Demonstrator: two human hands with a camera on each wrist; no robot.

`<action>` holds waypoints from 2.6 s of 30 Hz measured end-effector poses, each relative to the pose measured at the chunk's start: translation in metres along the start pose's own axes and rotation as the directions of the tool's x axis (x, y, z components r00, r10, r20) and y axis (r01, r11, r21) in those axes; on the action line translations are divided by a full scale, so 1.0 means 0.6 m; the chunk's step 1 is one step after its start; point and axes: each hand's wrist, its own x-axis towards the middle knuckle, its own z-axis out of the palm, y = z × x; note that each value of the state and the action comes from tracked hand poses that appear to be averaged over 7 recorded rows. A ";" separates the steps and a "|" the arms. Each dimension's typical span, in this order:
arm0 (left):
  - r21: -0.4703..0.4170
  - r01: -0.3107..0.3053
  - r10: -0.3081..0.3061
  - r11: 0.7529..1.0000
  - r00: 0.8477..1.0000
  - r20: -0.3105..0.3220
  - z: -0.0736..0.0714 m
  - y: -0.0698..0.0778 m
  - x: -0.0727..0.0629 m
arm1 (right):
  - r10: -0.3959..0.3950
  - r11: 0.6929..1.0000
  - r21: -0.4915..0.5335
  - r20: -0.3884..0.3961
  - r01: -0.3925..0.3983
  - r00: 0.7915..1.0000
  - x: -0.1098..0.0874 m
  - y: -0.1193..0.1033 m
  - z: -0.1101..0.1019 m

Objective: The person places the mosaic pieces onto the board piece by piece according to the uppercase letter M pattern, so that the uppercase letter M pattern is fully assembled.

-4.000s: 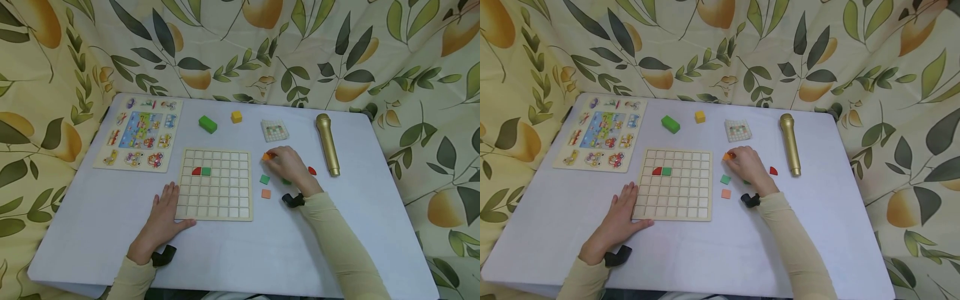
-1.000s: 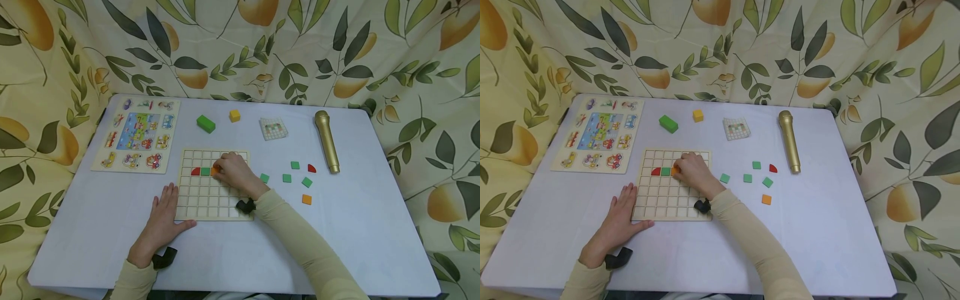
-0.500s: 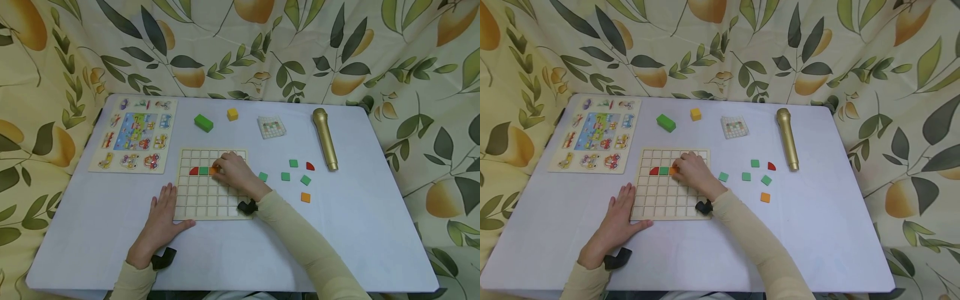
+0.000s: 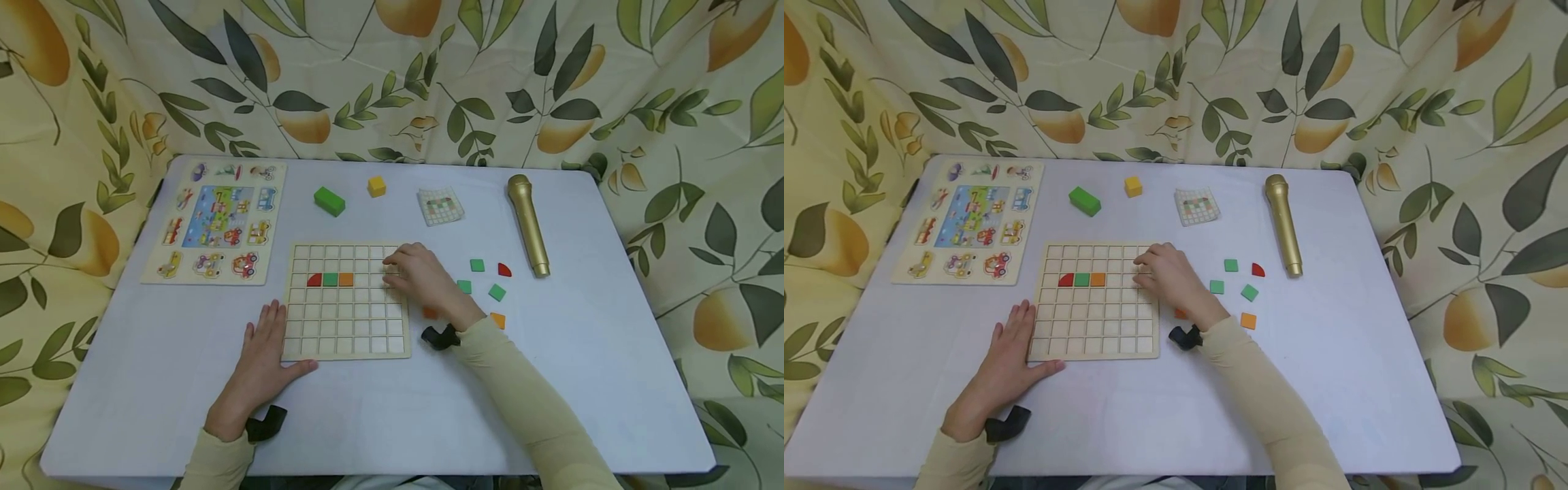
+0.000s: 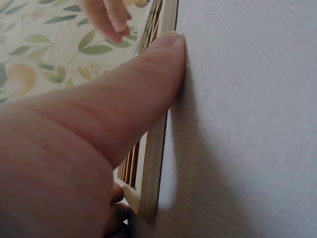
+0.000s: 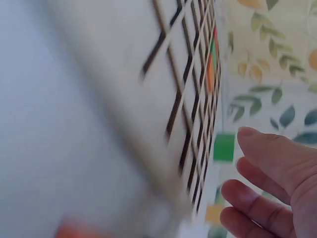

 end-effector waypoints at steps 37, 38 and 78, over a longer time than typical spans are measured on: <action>0.007 0.013 -0.013 1.000 1.000 0.012 -0.003 0.005 -0.001 | 0.291 0.956 -0.020 -0.067 -0.293 0.954 -0.140 0.185 -0.089; 0.006 0.013 -0.013 1.000 1.000 0.013 -0.003 0.004 -0.001 | 0.284 0.958 -0.025 -0.070 -0.286 0.956 -0.141 0.186 -0.088; 0.008 0.004 -0.004 1.000 1.000 -0.002 0.000 0.002 0.001 | 0.115 0.991 0.077 -0.020 -0.113 0.993 -0.014 0.046 -0.015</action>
